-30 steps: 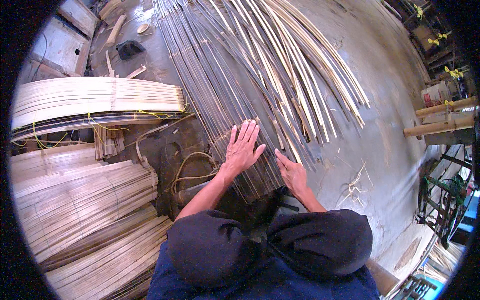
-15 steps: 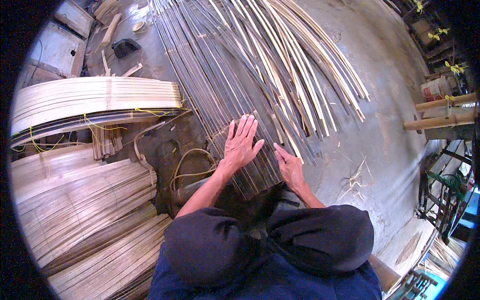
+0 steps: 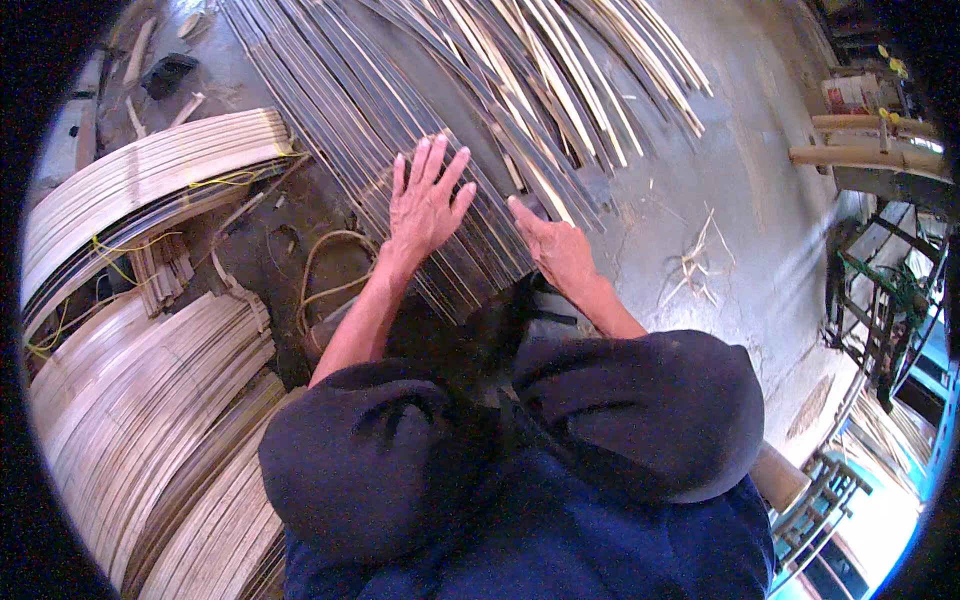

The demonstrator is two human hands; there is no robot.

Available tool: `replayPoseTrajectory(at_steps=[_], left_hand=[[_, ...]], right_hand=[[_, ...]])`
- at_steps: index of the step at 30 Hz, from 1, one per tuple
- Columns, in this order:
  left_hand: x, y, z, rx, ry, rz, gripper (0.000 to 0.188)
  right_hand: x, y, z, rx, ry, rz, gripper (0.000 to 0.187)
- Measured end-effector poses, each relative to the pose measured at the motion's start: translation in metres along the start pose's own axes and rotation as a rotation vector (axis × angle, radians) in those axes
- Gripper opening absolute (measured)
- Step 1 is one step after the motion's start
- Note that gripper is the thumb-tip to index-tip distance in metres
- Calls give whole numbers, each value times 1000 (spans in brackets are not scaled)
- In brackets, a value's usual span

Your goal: The person sits on the floor and weaves thin bamboo strips by hand, interlacing them into a mat-like structure. The person repeatedly picks up strips, aligns them, and presses them into place.

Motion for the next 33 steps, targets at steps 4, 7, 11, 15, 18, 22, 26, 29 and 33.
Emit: replayPoseTrajectory(at_steps=[4, 7, 11, 15, 18, 22, 26, 29, 33], left_hand=[[-1, 0, -1, 34, -5, 0, 56], [-1, 1, 0, 44, -17, -4, 57], [-2, 1, 0, 53, -14, -2, 58], [0, 1, -3, 73, -39, -1, 58], [1, 1, -2, 79, -22, 10, 59], [0, 1, -4, 75, -27, -2, 58], [-2, -1, -1, 40, -5, -11, 58], [-1, 0, -2, 43, -17, -8, 62], [2, 2, -9, 52, -46, 8, 66]], right_hand=[[-34, 35, 8, 13, -352, -295, 27], [-42, 56, -10, 129, -715, -516, 26], [-55, 59, -28, 118, -829, -599, 27], [-54, 59, -27, 163, -806, -615, 27], [-54, 64, -32, 164, -991, -668, 30], [-56, 69, -35, 175, -1123, -767, 30], [-55, 66, -31, 139, -1057, -737, 27], [-58, 65, -34, 102, -955, -668, 25], [-62, 64, -27, 77, -803, -600, 24]])
Point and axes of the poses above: each hand's wrist, its own y-axis away from the middle knuckle, its own z-axis out of the back of the hand, x = y × z, the point moved 9 cm from there along -y, towards the middle knuckle, and after that the axes turned 9 degrees about -x, right-handed, at the moved point
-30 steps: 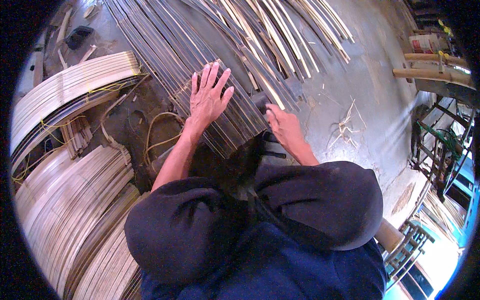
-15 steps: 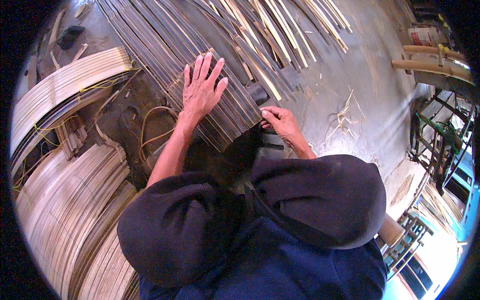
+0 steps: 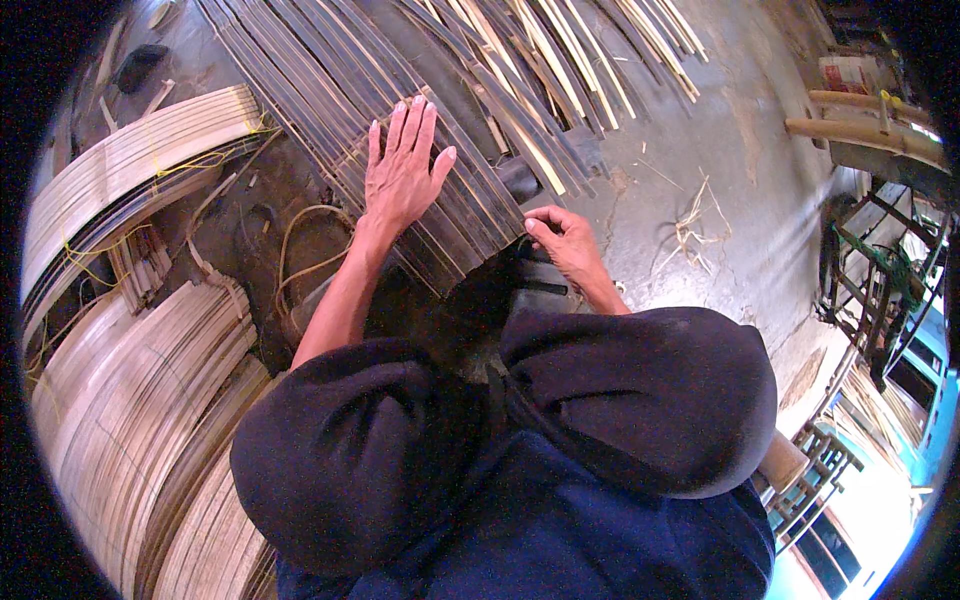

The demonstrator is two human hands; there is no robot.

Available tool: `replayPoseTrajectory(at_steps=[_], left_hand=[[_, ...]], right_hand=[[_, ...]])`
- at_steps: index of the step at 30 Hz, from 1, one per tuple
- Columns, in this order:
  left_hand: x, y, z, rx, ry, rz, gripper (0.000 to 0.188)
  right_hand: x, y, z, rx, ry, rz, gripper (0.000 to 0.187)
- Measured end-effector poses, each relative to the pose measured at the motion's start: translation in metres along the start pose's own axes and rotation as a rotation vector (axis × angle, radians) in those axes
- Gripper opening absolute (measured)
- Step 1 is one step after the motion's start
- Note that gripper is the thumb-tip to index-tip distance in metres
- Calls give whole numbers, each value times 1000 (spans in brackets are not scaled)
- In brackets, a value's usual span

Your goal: The person sits on the floor and weaves thin bamboo strips by hand, interlacing them into a mat-like structure. The person repeatedly picks up strips, aligns them, and presses them into place.

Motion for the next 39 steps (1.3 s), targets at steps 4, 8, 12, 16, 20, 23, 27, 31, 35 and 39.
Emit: replayPoseTrajectory(at_steps=[4, 8, 12, 16, 20, 23, 27, 31, 35, 39], left_hand=[[1, 1, 1, 39, -32, 20, 65], [3, 2, 1, 28, -39, 34, 65], [8, 5, 5, -38, -85, 93, 62], [15, 4, 1, -6, -111, 86, 64], [17, 6, 4, -4, 18, 82, 64], [21, 4, 12, -67, 151, 114, 64], [29, 14, 15, -71, 87, 107, 63], [17, 7, 10, -70, 61, 88, 61], [17, 9, 16, -74, 9, 94, 64], [20, 11, 16, -50, -77, 106, 69]], right_hand=[[17, 5, 12, -21, 10, -22, 22], [41, 18, 13, 65, -59, -72, 19], [55, 31, -21, 203, 164, 163, 23], [56, 30, -31, 158, 301, 207, 21], [46, 26, -32, 232, 227, 66, 22], [36, 23, -32, 286, -23, -101, 24], [69, 16, -40, 270, -131, -212, 31], [106, 16, -33, 106, 191, 180, 32], [114, 27, -58, -60, 298, 638, 41], [87, 16, -68, 36, 534, 512, 42]])
Point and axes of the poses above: each hand's wrist, its own y-axis away from the middle knuckle, its own z-axis out of the back of the hand, x = y × z, the point moved 9 cm from there along -y, towards the middle knuckle, and after that the axes turned 9 degrees about -x, right-handed, at the moved point
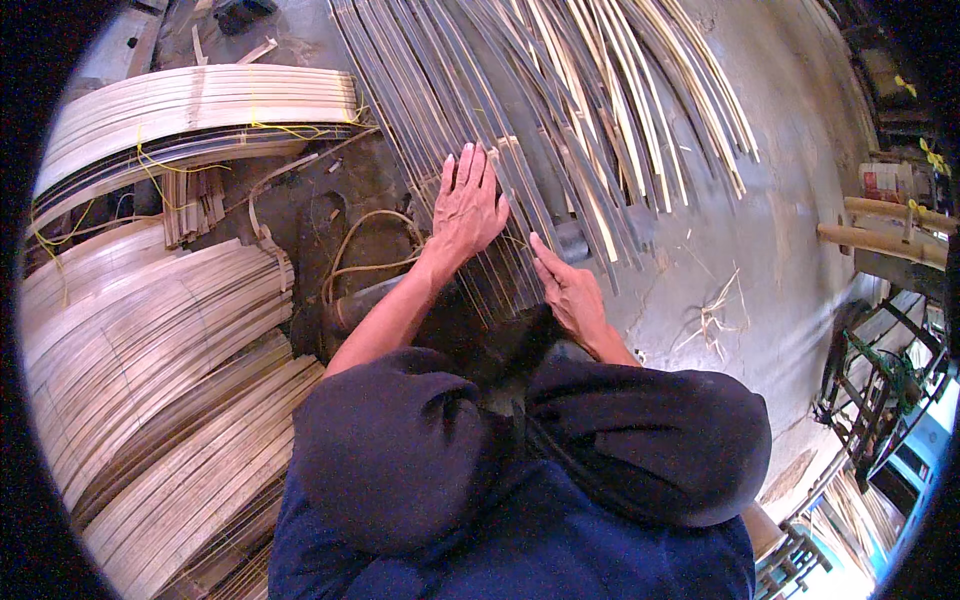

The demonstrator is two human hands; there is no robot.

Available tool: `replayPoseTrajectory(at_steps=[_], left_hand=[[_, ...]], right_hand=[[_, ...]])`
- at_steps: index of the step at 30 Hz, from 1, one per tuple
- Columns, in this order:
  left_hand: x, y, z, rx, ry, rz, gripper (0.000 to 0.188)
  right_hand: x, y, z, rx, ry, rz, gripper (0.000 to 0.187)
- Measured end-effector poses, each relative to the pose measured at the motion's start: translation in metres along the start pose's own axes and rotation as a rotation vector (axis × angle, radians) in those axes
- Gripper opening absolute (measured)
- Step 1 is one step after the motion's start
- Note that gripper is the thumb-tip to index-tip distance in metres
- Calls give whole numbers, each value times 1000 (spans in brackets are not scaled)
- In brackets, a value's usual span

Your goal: The person sits on the floor and weaves thin bamboo strips by hand, interlacing them into a mat-like structure. The person repeatedly picks up strips, aligns them, and presses them into place.

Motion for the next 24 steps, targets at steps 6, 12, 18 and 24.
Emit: replayPoseTrajectory(at_steps=[6, 12, 18, 24], left_hand=[[1, -1, 3, -35, 80, 69, 72], [-1, -4, 7, -30, 103, 60, 69], [-2, -2, 1, -55, 1, 2, 71], [-2, -3, -2, -17, 16, 19, 69]], right_hand=[[-11, -4, 5, -14, -22, -57, 38], [-6, -12, 11, 84, 135, -86, 37], [2, -8, 11, 125, 243, -1, 34], [-45, 33, 27, 227, 66, -211, 28]])
Point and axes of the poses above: each hand's wrist, its own y-axis away from the middle knuckle, its own z-axis out of the back of the hand, x = y × z, the point moved 9 cm from there along -y, towards the middle knuckle, and after that the axes turned 9 degrees about -x, right-handed, at the moved point
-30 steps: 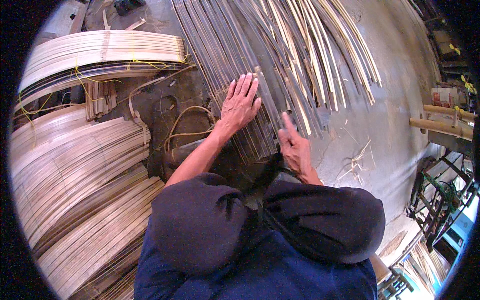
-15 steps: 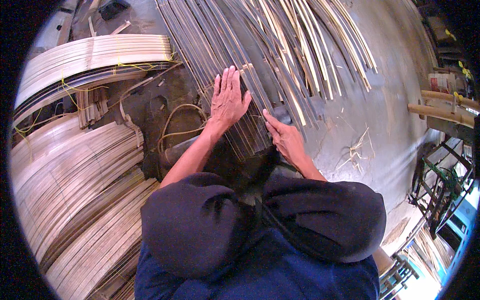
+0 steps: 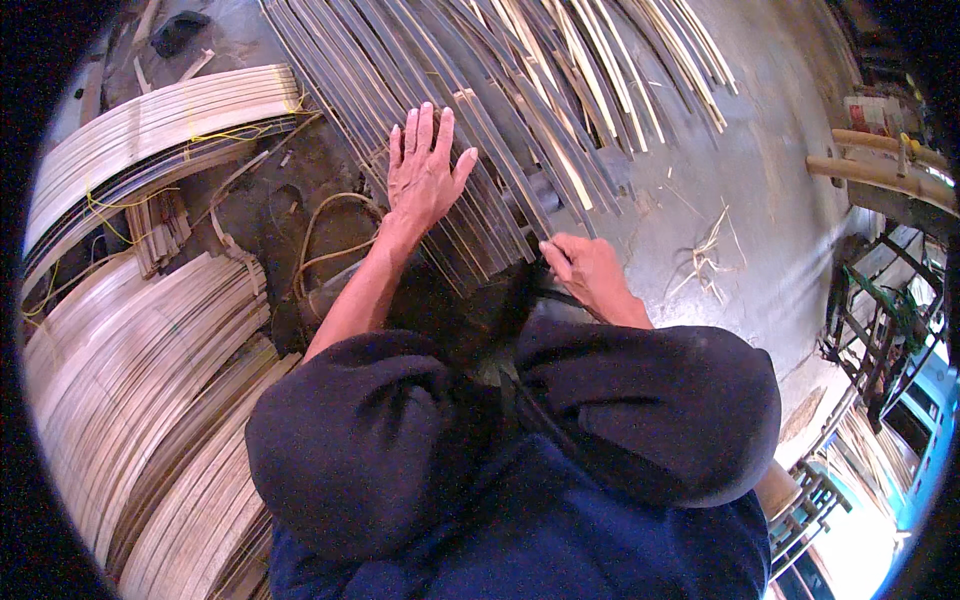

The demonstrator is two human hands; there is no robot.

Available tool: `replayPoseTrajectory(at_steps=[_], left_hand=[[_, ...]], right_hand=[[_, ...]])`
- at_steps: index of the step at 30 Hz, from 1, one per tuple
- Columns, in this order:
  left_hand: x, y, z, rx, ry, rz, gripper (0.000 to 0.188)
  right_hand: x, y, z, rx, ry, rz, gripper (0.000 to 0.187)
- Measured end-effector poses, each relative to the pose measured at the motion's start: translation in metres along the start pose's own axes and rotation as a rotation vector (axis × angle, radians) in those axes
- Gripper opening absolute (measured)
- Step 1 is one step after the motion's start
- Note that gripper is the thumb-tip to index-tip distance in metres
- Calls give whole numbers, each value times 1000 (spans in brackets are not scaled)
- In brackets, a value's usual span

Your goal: The person sits on the floor and weaves thin bamboo strips by hand, interlacing them into a mat-like structure. The person repeatedly picks up strips, aligns them, and presses them into place.

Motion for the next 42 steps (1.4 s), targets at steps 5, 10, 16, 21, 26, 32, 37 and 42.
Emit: replayPoseTrajectory(at_steps=[5, 10, 16, 21, 26, 32, 37, 42], left_hand=[[1, 1, 2, -11, 22, 1, 68], [0, -1, 6, -43, 7, -12, 65], [-2, -1, 3, -53, 13, -32, 62], [0, 0, -3, -20, -12, -8, 73], [-10, 0, -3, 9, -61, 4, 89], [-12, 1, -7, 96, -34, 0, 77], [-16, -4, -8, 106, 17, -20, 66], [-13, 4, -4, 127, -36, -24, 66]], right_hand=[[-36, 26, -54, 151, -844, -476, 28], [-40, 23, -74, 66, -1043, -539, 20], [-39, 24, -74, 43, -1087, -497, 27], [-41, 27, -60, -116, -1322, -674, 29], [-43, 18, -58, -112, -1266, -553, 26], [-46, 20, -62, -79, -1189, -542, 19], [-43, 23, -62, -74, -1257, -537, 20], [-35, 31, -64, -36, -1254, -559, 23]])
Point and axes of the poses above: each hand's wrist, its own y-axis away from the middle knuckle, its own z-axis out of the back of the hand, x = y × z, the point moved 9 cm from there along -y, towards the middle knuckle, and after that the axes turned 9 degrees about -x, right-handed, at the moved point
